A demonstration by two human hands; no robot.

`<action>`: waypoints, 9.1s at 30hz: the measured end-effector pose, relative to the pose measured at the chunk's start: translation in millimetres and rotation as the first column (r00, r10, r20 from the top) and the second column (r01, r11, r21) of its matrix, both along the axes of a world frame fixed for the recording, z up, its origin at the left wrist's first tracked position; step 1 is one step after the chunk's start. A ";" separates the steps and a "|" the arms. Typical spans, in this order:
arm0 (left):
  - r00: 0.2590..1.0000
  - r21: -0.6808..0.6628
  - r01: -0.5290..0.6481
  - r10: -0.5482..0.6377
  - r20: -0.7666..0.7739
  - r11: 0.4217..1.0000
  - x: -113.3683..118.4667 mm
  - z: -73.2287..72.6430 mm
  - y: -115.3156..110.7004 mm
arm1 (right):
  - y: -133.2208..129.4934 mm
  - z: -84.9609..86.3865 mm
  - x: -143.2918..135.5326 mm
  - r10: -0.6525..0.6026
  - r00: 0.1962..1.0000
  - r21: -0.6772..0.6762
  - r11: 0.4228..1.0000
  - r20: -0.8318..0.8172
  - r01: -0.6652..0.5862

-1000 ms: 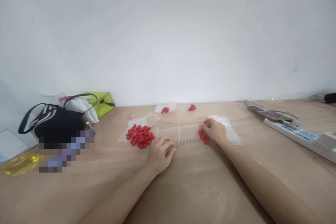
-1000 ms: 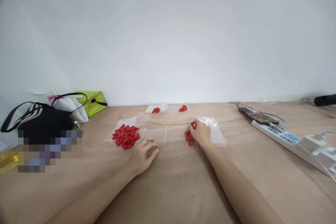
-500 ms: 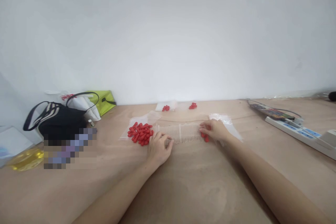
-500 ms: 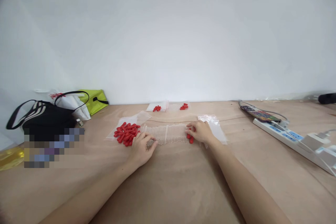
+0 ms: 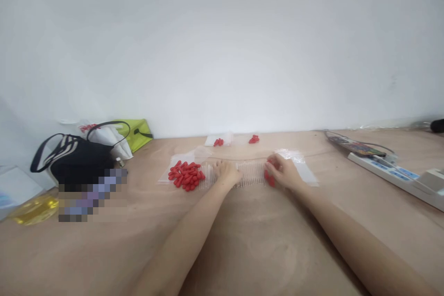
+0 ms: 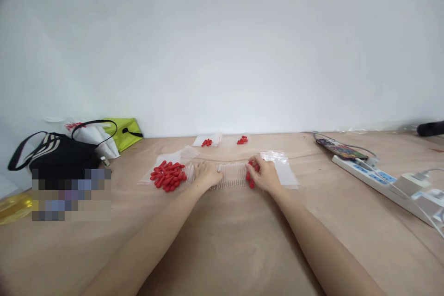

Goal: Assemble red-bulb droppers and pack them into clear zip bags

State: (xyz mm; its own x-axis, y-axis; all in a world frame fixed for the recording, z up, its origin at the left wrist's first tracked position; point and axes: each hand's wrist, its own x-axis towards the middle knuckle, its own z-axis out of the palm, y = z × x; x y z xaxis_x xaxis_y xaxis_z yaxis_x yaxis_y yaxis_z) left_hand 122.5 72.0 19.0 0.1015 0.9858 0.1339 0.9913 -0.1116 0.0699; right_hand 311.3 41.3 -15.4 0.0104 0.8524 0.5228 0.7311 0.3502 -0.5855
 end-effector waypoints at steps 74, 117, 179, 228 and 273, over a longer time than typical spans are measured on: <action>0.541 0.443 0.691 -0.815 0.206 0.571 -70.6 -36.6 -63.4 | -58.3 -8.3 -66.9 0.461 0.882 0.060 0.882 0.099 -0.467; 0.918 0.360 0.280 -0.358 0.171 0.890 -76.5 -29.0 -60.3 | -10.1 14.2 -5.0 -0.292 0.849 -0.227 0.879 0.440 0.420; 0.474 0.390 0.661 -0.760 0.445 0.640 -69.5 -34.1 -57.2 | -54.2 -3.5 -62.4 0.396 0.910 -0.028 0.915 -0.123 -0.402; 0.561 0.423 0.606 -0.739 0.374 0.674 -62.7 -32.4 -64.5 | -51.5 -3.6 -67.2 0.428 0.844 0.002 0.892 -0.322 -0.452; 0.995 0.356 -0.031 -0.007 0.105 0.934 -102.7 -6.2 -38.5 | -6.8 6.9 -20.7 -0.162 0.843 -0.235 0.918 0.513 0.319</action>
State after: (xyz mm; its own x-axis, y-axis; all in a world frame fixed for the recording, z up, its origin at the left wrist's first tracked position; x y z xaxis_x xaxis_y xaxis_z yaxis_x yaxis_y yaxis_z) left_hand 19.8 33.5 12.9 0.0570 0.8720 0.4861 0.9823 -0.1360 0.1288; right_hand 290.6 34.5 -8.5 0.0548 0.9699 0.2371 0.9815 -0.0088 -0.1910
